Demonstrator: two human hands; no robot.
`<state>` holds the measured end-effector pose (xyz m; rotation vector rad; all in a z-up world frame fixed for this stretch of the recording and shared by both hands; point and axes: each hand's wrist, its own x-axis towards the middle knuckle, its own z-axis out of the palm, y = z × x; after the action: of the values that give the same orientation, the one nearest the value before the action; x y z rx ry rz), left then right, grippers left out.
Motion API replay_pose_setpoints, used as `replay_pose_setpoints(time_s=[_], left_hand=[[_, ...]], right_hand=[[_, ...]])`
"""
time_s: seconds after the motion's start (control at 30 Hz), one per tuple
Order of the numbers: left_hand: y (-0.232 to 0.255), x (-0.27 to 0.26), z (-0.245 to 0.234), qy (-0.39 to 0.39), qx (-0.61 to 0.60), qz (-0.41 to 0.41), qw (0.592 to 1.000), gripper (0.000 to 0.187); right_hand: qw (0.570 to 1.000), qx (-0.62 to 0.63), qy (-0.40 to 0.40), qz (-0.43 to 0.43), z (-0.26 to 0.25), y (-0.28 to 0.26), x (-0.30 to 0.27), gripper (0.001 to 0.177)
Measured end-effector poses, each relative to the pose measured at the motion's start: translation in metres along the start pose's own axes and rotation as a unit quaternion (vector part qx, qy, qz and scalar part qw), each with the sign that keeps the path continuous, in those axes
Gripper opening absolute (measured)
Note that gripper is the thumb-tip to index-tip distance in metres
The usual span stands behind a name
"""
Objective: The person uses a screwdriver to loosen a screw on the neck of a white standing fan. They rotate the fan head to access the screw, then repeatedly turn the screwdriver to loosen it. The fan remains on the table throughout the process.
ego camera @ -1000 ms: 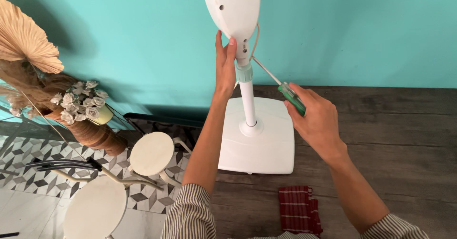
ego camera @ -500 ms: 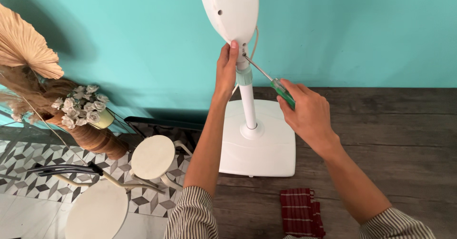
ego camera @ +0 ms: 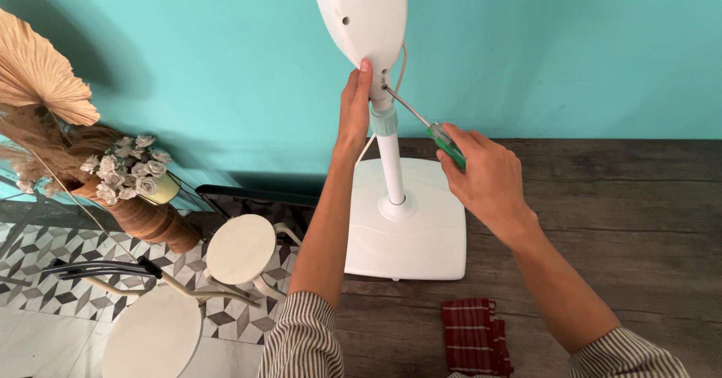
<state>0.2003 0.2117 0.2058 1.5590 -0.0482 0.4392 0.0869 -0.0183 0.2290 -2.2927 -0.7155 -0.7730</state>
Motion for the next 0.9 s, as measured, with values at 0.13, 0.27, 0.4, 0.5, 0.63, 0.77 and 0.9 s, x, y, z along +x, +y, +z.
replay_pose_setpoints(time_s=[0.13,0.27,0.4,0.5,0.63,0.77,0.9], left_hand=[[0.0,0.004,0.002,0.001,-0.01,-0.002,1.0,0.095],[-0.002,0.007,0.004,0.002,-0.011,0.01,1.0,0.096],[-0.007,0.009,0.0,0.008,0.028,-0.002,1.0,0.099],[-0.014,0.018,-0.002,-0.001,0.03,0.015,0.999,0.1],[-0.022,0.024,-0.005,-0.004,0.035,0.02,0.999,0.102],[-0.027,0.025,-0.006,-0.016,0.01,0.037,0.999,0.106],[-0.029,0.027,-0.003,-0.021,-0.007,0.038,0.999,0.11]], right_hand=[[1.0,-0.009,-0.002,0.003,-0.001,-0.002,0.001,0.036],[1.0,-0.024,-0.013,0.006,-0.002,-0.003,0.002,0.036],[0.998,-0.055,-0.019,-0.002,-0.001,-0.005,0.003,0.037],[0.997,-0.078,-0.021,-0.014,0.0,-0.005,0.002,0.04],[0.992,-0.114,-0.011,-0.046,0.002,-0.006,0.002,0.041],[0.988,-0.135,-0.019,-0.067,0.002,-0.011,0.003,0.04],[0.989,-0.126,-0.031,-0.066,-0.002,-0.017,0.009,0.029]])
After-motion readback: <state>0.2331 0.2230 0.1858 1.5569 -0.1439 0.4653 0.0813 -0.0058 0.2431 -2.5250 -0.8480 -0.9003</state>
